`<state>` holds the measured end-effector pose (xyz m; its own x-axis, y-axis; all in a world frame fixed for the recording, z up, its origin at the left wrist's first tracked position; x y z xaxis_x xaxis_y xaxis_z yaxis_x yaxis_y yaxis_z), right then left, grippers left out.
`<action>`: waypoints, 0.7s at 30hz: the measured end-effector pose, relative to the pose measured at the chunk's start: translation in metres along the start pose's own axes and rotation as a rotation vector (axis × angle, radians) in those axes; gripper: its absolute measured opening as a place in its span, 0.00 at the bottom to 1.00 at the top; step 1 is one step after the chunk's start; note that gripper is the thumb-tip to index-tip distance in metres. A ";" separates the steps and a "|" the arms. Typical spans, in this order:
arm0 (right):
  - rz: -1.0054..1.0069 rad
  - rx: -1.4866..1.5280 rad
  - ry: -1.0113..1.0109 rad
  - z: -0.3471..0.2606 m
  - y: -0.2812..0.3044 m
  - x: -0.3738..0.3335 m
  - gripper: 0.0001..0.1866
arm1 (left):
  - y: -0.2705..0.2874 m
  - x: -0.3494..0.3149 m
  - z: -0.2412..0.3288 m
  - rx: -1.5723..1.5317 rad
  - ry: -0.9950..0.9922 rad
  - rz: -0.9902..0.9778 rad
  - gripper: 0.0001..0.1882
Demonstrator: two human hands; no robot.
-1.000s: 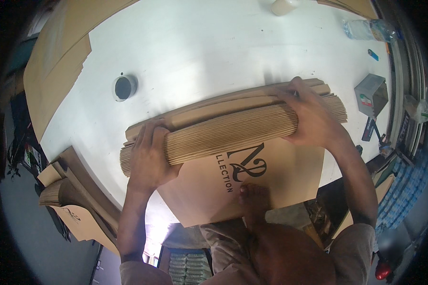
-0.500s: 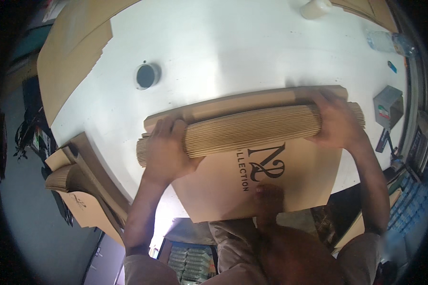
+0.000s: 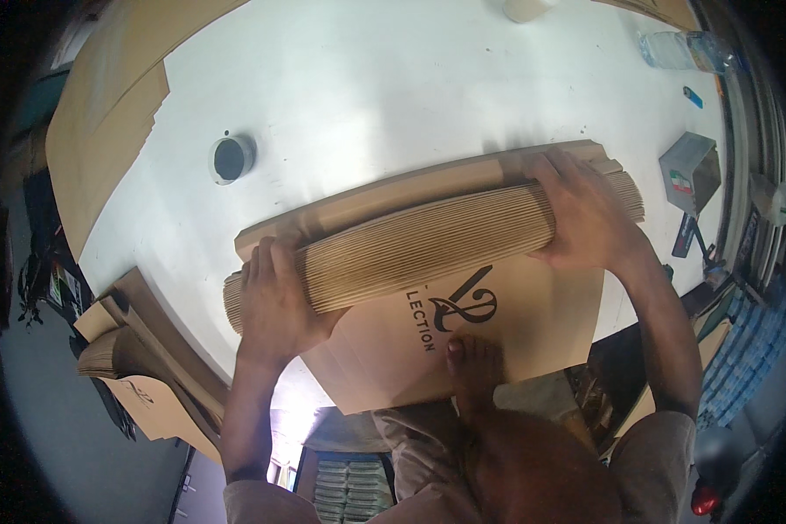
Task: The person stacks a large pile of flat cardboard sheets on a white table. They repeatedly lift, align, and press the sheets to form a neat stack, using their bare foot to hold the pile in place during the process.
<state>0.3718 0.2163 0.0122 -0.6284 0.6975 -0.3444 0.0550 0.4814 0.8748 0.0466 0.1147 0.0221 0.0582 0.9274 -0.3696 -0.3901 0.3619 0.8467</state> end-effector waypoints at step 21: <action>0.094 0.076 -0.030 -0.014 0.015 -0.004 0.42 | 0.000 0.003 0.005 0.071 -0.102 0.087 0.39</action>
<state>0.3646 0.2128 0.0313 -0.5941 0.7567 -0.2727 0.1720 0.4507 0.8760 0.0515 0.1176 0.0227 0.1214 0.9592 -0.2555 -0.3322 0.2818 0.9001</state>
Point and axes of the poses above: each hand's wrist, its own x-axis towards the middle knuckle, its own y-axis out of the back of the hand, z = x × y, the point moved 9 cm from there along x, towards the middle knuckle, and after that the axes turned 3 degrees about y, right-handed, at the moved point
